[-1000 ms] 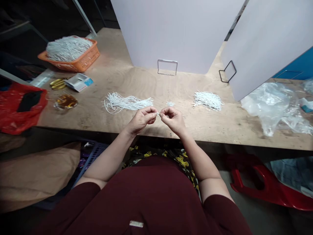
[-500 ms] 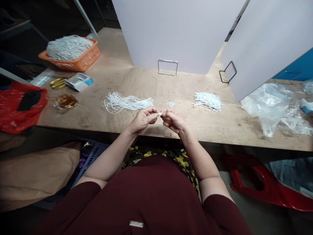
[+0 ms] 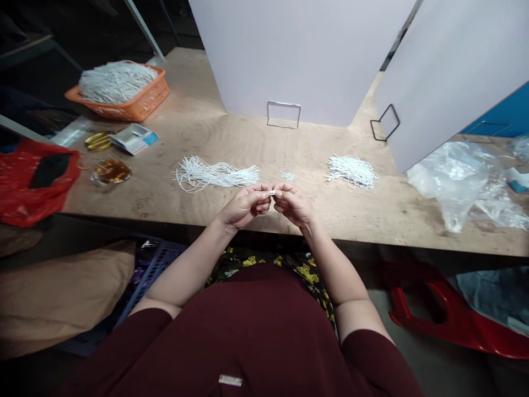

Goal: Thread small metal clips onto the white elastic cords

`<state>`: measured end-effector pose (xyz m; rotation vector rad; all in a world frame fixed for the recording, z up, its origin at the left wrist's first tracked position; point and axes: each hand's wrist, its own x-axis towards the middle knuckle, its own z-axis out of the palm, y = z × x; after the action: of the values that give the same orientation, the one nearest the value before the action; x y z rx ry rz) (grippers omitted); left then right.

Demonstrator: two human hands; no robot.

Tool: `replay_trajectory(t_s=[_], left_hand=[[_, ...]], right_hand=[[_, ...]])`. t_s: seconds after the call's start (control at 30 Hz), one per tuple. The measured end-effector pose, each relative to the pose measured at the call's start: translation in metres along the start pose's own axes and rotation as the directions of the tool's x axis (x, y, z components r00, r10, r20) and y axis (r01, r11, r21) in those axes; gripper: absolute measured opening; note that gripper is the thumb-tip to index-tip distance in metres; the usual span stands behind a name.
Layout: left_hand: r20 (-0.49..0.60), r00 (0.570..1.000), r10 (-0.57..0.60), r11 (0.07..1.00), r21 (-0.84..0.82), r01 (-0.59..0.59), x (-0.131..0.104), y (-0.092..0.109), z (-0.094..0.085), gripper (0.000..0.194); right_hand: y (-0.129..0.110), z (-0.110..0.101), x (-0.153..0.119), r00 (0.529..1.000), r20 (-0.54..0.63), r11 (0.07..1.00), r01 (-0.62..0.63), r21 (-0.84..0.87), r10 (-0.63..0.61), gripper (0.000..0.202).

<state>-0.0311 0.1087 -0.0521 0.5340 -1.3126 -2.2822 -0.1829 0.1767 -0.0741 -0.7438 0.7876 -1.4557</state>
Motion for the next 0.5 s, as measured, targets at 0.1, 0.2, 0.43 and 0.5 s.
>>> replay_trajectory(t_s=[0.1, 0.2, 0.43, 0.5], left_hand=[[-0.038, 0.999, 0.034, 0.999, -0.025, -0.035, 0.0002, 0.0020, 0.0027, 0.028], [-0.110, 0.989, 0.097, 0.995, 0.032, -0.094, 0.0015, 0.0041, 0.0054, 0.027], [0.042, 0.998, -0.042, 0.997, -0.068, 0.044, 0.0019, 0.0065, 0.0018, 0.030], [0.037, 0.999, -0.039, 0.997, -0.059, 0.041, 0.0023, 0.0059, 0.0003, 0.029]], right_hand=[[-0.0006, 0.0027, 0.0008, 0.997, -0.027, 0.996, 0.066, -0.065, -0.068, 0.035], [-0.0019, 0.0040, 0.0012, 0.997, -0.031, 0.993, 0.060, -0.097, -0.064, 0.037], [0.0022, -0.0010, 0.0015, 0.999, -0.024, 0.999, 0.029, -0.045, -0.030, 0.037], [0.0025, -0.0012, 0.0021, 0.999, -0.027, 0.997, 0.032, -0.066, -0.033, 0.037]])
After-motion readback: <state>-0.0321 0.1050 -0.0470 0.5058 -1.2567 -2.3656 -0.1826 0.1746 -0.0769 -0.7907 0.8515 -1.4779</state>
